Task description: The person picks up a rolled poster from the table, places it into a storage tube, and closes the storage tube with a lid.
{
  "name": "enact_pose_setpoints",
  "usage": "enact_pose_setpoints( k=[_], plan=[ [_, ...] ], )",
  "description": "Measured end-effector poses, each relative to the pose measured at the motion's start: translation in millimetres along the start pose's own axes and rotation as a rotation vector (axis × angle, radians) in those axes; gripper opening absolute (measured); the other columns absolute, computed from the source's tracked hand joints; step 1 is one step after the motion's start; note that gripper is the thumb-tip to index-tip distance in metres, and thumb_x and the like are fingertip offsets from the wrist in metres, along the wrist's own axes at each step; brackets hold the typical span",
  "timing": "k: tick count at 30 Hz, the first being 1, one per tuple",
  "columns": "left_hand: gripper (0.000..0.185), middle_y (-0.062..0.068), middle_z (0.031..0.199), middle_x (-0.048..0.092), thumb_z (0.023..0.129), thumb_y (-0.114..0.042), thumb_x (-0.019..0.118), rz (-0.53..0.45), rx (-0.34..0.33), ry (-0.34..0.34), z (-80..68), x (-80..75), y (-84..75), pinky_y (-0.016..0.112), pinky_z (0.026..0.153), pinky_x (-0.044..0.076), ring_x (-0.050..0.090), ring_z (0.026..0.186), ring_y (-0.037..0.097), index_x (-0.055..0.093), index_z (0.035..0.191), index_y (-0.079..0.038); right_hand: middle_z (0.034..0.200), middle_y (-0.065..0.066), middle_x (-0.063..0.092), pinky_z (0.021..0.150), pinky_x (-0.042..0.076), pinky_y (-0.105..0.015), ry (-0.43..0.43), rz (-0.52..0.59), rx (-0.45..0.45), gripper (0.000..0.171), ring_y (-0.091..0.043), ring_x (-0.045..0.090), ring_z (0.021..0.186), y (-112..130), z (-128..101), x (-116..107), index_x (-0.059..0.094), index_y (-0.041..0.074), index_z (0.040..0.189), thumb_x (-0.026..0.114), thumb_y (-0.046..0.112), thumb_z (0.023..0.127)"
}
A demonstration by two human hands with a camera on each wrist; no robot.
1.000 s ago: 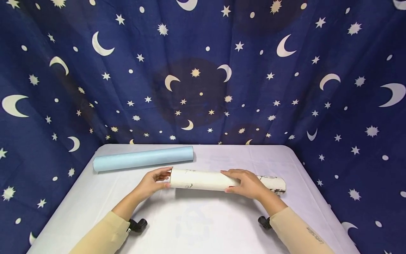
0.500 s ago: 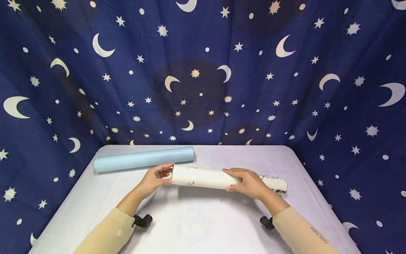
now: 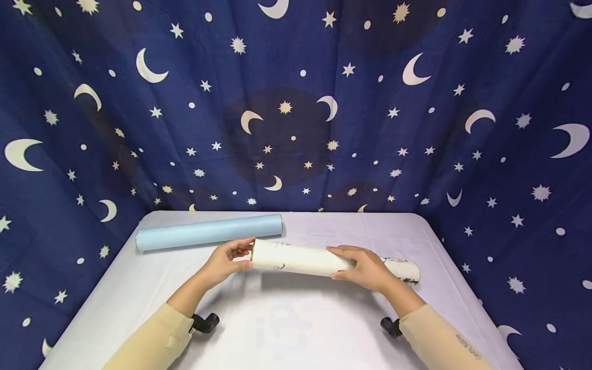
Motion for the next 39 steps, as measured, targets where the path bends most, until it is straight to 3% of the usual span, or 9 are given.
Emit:
enact_pose_setpoints(
  k=[7,15,24,30,39],
  plan=[
    [0.066,0.019,0.125,0.064,0.084,-0.008,0.081,0.061,-0.010,0.012,-1.5,1.2,-2.7,0.055,0.104,0.043,0.058,0.115,0.043,0.053,0.143,-0.002,0.137,0.006,0.061,0.103,0.045,-0.052,0.008,0.003,-0.002,0.070,-0.027,0.055,0.129,-0.7,-2.4,-0.4,0.062,0.029,0.139,0.086,0.046,0.075],
    [0.064,0.024,0.125,0.063,0.085,-0.008,0.080,0.033,-0.028,0.026,-11.1,4.0,-35.2,0.062,0.103,0.040,0.055,0.114,0.049,0.053,0.141,0.003,0.135,0.007,0.062,0.102,0.047,-0.051,-0.011,-0.001,-0.017,0.071,-0.025,0.057,0.127,-2.4,-2.7,1.1,0.063,0.030,0.137,0.087,0.046,0.073],
    [0.064,0.023,0.122,0.064,0.082,-0.006,0.082,-0.006,-0.031,0.024,-10.4,1.7,-33.7,0.062,0.104,0.040,0.053,0.115,0.053,0.054,0.139,0.005,0.134,0.005,0.063,0.102,0.047,-0.051,-0.019,0.003,-0.042,0.071,-0.027,0.057,0.126,-1.0,-1.2,1.4,0.063,0.030,0.137,0.086,0.050,0.073],
    [0.063,0.021,0.121,0.064,0.082,-0.007,0.082,0.027,-0.031,0.026,-11.3,2.5,-34.2,0.063,0.103,0.040,0.055,0.113,0.049,0.055,0.139,0.003,0.134,0.003,0.064,0.100,0.048,-0.052,-0.009,0.006,-0.039,0.071,-0.028,0.058,0.125,-1.1,-2.1,1.9,0.063,0.030,0.137,0.084,0.053,0.074],
    [0.062,0.022,0.122,0.064,0.085,-0.007,0.080,0.066,-0.015,0.024,-14.3,2.9,-38.2,0.062,0.101,0.041,0.055,0.113,0.049,0.054,0.140,0.002,0.134,0.003,0.064,0.100,0.048,-0.053,0.009,0.007,-0.038,0.069,-0.029,0.058,0.126,-0.4,-0.9,2.1,0.062,0.032,0.138,0.088,0.042,0.074]
  ],
)
Point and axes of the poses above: each hand's wrist, its own z-axis towards the middle knuckle, its own x-axis out of the palm, y = z × x, the point moved 6 cm from there along z, towards the middle knuckle
